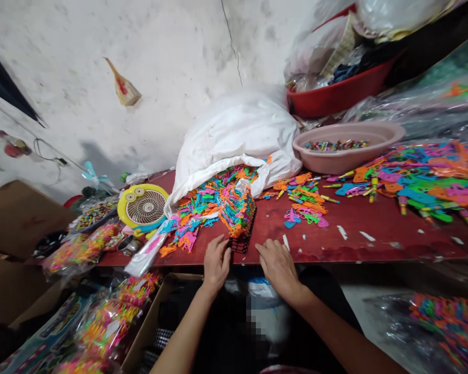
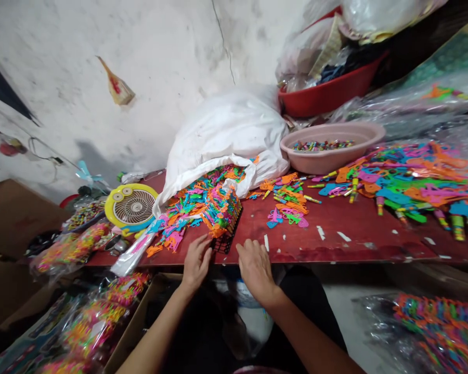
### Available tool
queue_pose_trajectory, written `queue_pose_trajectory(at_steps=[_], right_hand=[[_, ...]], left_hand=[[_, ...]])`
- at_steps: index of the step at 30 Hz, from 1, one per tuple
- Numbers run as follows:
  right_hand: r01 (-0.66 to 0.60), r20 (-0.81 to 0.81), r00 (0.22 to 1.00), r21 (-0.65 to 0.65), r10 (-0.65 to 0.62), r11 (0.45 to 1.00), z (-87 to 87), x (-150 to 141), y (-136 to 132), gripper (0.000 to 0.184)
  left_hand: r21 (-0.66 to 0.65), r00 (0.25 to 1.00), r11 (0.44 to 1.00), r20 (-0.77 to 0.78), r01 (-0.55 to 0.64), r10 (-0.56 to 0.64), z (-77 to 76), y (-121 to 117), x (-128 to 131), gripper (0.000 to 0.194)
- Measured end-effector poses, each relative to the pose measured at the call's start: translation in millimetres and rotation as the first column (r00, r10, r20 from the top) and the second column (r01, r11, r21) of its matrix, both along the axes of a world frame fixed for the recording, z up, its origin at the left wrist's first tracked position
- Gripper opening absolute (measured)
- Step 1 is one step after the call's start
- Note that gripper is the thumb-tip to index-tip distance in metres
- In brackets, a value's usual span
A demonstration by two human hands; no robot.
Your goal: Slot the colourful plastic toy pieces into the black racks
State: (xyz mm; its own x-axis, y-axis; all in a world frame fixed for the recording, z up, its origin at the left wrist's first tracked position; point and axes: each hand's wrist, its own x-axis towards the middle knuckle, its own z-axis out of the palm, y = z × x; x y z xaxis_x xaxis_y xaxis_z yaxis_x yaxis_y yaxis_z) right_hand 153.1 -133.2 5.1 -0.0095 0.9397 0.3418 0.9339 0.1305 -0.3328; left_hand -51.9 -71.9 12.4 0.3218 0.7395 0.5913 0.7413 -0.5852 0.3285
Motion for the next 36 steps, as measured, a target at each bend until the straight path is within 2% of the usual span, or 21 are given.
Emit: queue_pose_trajectory(at_steps=[2,5,8,12,15,18,22,25,28,31,33,36], right_hand=[[-0.010,-0.014,1.000,0.016,0.011,1.000,0.5,-7.9,0.6,0.035],[-0.043,-0.039,0.998,0.022,0.044,0.999,1.9,-19.7,5.4,0.035],[-0.077,-0.039,0.996,0.012,0.077,0.997,4.3,-22.1,10.0,0.034],[-0.109,0.000,0.994,-0.008,0.109,0.994,6.9,-3.4,14.1,0.038],[-0.143,0.032,0.989,-0.026,0.144,0.989,6.0,20.0,20.7,0.039],[-0.188,0.054,0.980,-0.026,0.189,0.982,3.9,39.9,31.8,0.040],[-0.206,0.041,0.977,-0.032,0.207,0.978,2.8,55.6,42.2,0.039],[-0.188,-0.048,0.981,-0.004,0.188,0.982,4.0,69.8,33.4,0.038],[-0.094,-0.121,0.987,0.100,0.106,0.991,7.3,98.0,11.2,0.037],[0.126,-0.165,0.982,0.181,-0.096,0.975,14.3,144.7,-12.1,0.035],[0.342,-0.178,0.934,0.204,-0.309,0.917,21.7,182.7,-22.3,0.036],[0.613,-0.113,0.790,0.180,-0.603,0.769,34.1,236.1,-24.8,0.035]], left_hand=[[-0.066,0.994,0.996,-0.095,0.052,-0.058,-16.7,1.6,-1.3,0.033],[-0.089,0.979,0.996,-0.197,0.030,-0.047,-25.7,-0.8,3.7,0.037],[-0.065,0.965,0.997,-0.257,0.030,-0.046,-22.9,-10.5,11.0,0.038],[-0.027,0.949,0.999,-0.314,0.035,-0.042,-18.2,-29.2,26.6,0.040],[-0.045,0.925,0.999,-0.379,-0.008,-0.009,-17.8,-42.2,50.7,0.047],[-0.090,0.902,0.993,-0.429,-0.081,0.035,-15.3,-49.7,85.3,0.056],[-0.164,0.916,0.982,-0.401,-0.092,0.019,-4.6,-51.1,122.9,0.056],[-0.160,0.941,0.986,-0.339,-0.046,-0.011,0.5,-50.1,125.9,0.060],[-0.074,0.955,0.996,-0.288,0.050,-0.070,-8.1,-46.3,111.8,0.048],[0.018,0.956,0.993,-0.272,0.114,-0.105,-27.2,-39.8,100.5,0.043],[0.037,0.964,0.993,-0.246,0.114,-0.101,-37.6,-36.9,100.6,0.043],[0.041,0.967,0.994,-0.240,0.098,-0.086,-41.2,-36.4,110.7,0.044]])
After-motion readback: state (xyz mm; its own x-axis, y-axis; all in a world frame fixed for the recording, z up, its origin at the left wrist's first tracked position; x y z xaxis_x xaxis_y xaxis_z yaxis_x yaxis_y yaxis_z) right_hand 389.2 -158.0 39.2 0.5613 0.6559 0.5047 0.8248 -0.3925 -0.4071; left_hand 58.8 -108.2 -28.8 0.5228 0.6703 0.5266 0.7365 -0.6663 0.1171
